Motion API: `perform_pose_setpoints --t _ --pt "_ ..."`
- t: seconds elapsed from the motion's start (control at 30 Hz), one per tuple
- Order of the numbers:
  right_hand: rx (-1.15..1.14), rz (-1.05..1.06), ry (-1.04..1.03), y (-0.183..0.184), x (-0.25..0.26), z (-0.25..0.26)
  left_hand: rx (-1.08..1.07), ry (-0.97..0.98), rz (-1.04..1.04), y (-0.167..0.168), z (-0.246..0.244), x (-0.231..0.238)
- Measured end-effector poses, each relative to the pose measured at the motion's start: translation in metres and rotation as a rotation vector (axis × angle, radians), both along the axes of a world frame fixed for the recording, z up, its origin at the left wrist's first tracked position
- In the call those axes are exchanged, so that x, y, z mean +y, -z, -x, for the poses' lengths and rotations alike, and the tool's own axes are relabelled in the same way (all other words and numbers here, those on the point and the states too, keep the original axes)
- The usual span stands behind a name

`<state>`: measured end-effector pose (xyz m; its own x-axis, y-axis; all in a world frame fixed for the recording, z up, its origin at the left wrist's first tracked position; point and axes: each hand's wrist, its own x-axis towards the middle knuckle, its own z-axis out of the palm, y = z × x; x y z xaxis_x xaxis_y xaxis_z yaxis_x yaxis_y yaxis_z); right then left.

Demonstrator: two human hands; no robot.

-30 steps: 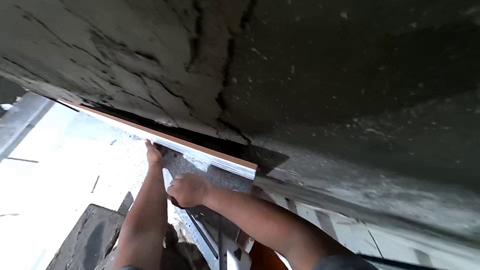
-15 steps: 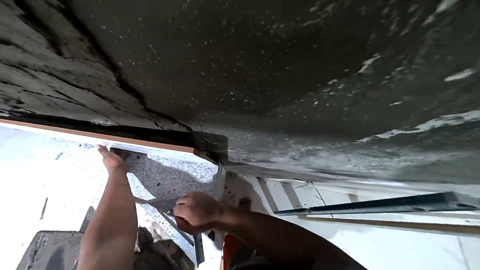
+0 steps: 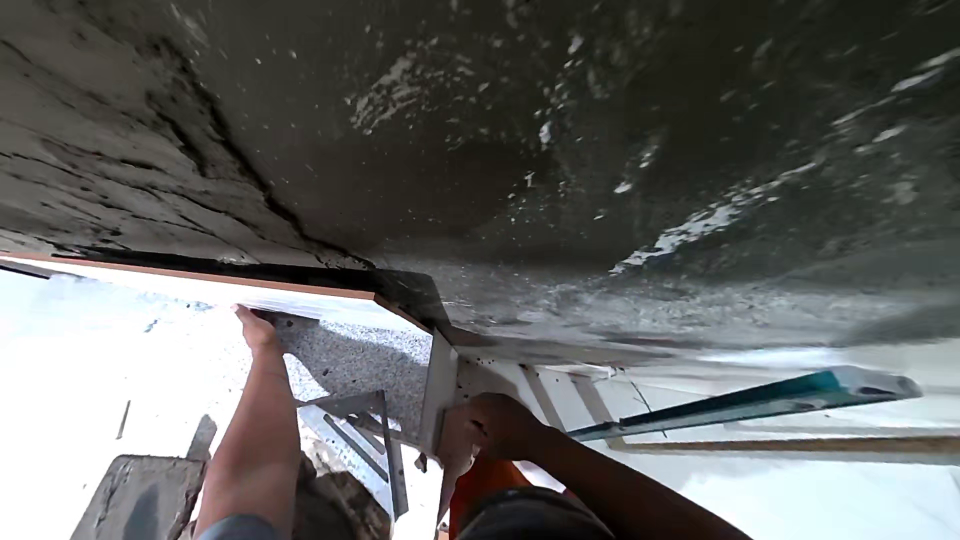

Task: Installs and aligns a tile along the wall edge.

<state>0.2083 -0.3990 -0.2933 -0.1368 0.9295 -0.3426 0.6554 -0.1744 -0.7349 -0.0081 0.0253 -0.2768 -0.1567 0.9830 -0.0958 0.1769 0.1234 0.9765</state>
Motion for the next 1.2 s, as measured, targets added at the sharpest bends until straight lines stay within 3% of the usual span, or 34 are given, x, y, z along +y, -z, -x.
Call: perform_pose_setpoints --t 0.2,0.37,0.5,0.57,0.77,0.93,1.07,1.2 --pt "-0.032 0.226 0.144 0.003 -0.046 -0.021 -0.077 0.023 0.096 -0.01 -0.005 -0.014" --pt "-0.068 0.228 0.152 -0.021 -0.039 -0.037 -0.255 -0.076 0.128 -0.092 -0.014 -0.019" --pt "-0.058 0.004 0.288 -0.06 -0.014 -0.045 -0.303 -0.082 0.002 -0.17 -0.018 -0.025" --pt "-0.05 -0.055 0.339 -0.089 0.006 -0.042 -0.287 -0.105 0.028 -0.187 -0.021 -0.029" --pt "-0.101 -0.277 0.409 -0.132 0.065 -0.028 -0.233 -0.106 0.058 -0.194 -0.019 -0.025" --pt "-0.177 -0.459 0.376 -0.128 0.088 -0.018 -0.203 -0.096 0.057 -0.192 -0.012 -0.022" --pt "-0.241 -0.657 0.481 -0.118 0.094 -0.012 -0.183 -0.069 0.06 -0.193 -0.01 -0.021" --pt "-0.275 -0.721 0.502 -0.114 0.099 -0.015 -0.196 -0.082 0.064 -0.192 -0.008 -0.015"
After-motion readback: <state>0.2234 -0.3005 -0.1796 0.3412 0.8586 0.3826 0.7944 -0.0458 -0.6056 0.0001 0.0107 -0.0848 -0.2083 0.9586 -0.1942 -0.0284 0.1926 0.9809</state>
